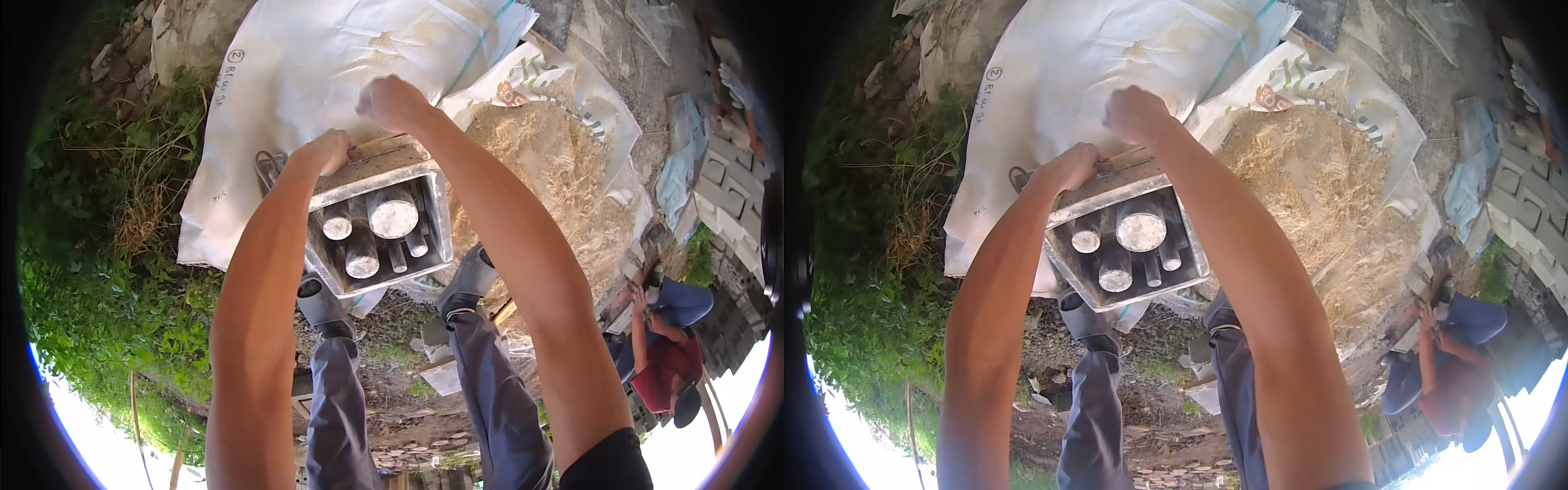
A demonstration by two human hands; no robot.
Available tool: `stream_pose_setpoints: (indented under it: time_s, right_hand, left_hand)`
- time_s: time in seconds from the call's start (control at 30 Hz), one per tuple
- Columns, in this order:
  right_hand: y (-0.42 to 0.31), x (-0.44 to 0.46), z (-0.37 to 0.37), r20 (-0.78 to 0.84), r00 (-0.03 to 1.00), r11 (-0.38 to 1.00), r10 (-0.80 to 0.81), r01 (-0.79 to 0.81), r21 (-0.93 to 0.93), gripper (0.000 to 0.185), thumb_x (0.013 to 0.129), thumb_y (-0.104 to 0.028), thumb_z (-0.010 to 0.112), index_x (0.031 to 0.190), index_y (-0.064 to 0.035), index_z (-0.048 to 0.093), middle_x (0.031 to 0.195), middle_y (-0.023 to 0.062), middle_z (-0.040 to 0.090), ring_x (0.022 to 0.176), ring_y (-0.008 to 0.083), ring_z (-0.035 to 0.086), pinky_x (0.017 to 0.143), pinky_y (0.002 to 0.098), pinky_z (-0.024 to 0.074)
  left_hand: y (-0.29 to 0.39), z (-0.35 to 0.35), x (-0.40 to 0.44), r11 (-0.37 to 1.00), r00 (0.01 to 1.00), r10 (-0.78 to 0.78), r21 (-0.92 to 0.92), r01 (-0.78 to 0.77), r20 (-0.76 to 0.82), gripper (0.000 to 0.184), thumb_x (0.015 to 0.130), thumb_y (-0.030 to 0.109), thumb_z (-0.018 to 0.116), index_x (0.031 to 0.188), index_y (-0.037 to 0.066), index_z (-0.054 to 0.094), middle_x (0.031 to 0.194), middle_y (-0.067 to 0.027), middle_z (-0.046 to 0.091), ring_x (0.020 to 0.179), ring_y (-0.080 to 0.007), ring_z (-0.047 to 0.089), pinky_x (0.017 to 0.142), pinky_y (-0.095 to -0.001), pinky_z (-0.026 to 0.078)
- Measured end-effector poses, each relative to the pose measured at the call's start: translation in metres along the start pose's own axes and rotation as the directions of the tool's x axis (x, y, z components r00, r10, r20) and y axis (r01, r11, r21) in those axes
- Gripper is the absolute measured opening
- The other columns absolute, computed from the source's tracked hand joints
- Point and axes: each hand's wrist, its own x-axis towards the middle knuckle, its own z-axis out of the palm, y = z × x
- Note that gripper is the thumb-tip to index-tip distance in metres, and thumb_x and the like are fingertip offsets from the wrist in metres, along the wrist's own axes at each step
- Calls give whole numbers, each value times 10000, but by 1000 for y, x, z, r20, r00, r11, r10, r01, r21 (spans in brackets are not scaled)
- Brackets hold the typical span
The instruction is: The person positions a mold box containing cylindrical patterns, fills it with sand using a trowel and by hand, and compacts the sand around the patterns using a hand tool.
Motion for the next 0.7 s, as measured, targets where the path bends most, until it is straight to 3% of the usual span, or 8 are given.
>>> stream_pose_setpoints:
  time_s: [0.1, 0.17, 0.23, 0.33, 0.4, 0.53, 0.6, 0.7]
  right_hand:
    - [-5, -39, -25, -332, 937, 964, 111, -20, 266, 334, 839, -282, 601, 1032, -11, 606, 936, 226, 635, 977, 378, 594, 825, 452, 486]
    - [7, -87, 7, -614, 755, 961, 231, -79, 265, 499, 873, -404, 547, 1163, 1, 528, 1085, 257, 565, 1075, 419, 512, 907, 482, 426]
    - [14, -140, 37, -493, 740, 853, 457, -208, 478, 674, 892, -461, 522, 1307, 50, 374, 1250, 300, 445, 1171, 446, 429, 974, 502, 366]
    - [28, -184, 98, -512, 749, 886, 421, -217, 411, 614, 916, -408, 508, 1313, 35, 357, 1217, 312, 471, 1117, 454, 478, 945, 492, 391]
    - [35, -193, 115, -361, 754, 635, 549, -96, 766, 514, 950, -336, 464, 1288, 39, 367, 1133, 326, 516, 1019, 468, 532, 886, 484, 425]
    - [48, -189, 119, -374, 737, 655, 563, -123, 745, 431, 976, -289, 423, 1248, 43, 382, 1061, 328, 549, 963, 471, 548, 801, 505, 440]
    - [58, -184, 113, -307, 776, 640, 552, -157, 752, 437, 976, -300, 422, 1251, 38, 384, 1065, 326, 550, 968, 472, 547, 803, 505, 439]
    - [56, -189, 118, -258, 806, 613, 533, -157, 775, 446, 973, -311, 428, 1263, 26, 380, 1091, 319, 546, 996, 468, 540, 827, 501, 433]
  left_hand:
    - [13, -11, -4, 999, 997, -24, 29, 22, 67, 312, 767, -10, 545, 1055, 39, 651, 941, -211, 658, 825, -338, 634, 749, -395, 482]
    - [-5, 2, 10, 996, 995, 81, 29, -83, 64, 216, 849, 167, 563, 991, 53, 678, 956, -193, 658, 859, -333, 633, 759, -415, 483]
    - [9, 2, 10, 998, 997, -55, 32, 53, 55, 200, 847, 154, 557, 959, 34, 671, 949, -197, 657, 876, -341, 628, 761, -415, 482]
    - [23, 2, 18, 990, 999, 48, 134, -45, -23, 196, 836, 127, 570, 980, 27, 657, 928, -230, 646, 876, -376, 621, 755, -425, 475]
    - [55, -11, 24, 984, 999, 48, 171, -46, -8, 193, 838, 126, 565, 973, 20, 654, 934, -233, 643, 892, -385, 614, 758, -432, 474]
    - [73, -10, 42, 967, 999, -3, 253, 12, -37, 191, 853, 140, 542, 923, -5, 644, 918, -237, 638, 872, -403, 605, 753, -449, 470]
    - [30, 11, 85, 865, 994, 108, 491, -106, 23, 203, 868, 150, 522, 889, -14, 640, 905, -234, 636, 848, -415, 601, 755, -451, 472]
    - [111, -51, 35, 963, 893, 70, 262, 55, -444, 235, 908, 180, 480, 939, -8, 618, 904, -234, 640, 853, -412, 601, 781, -450, 475]
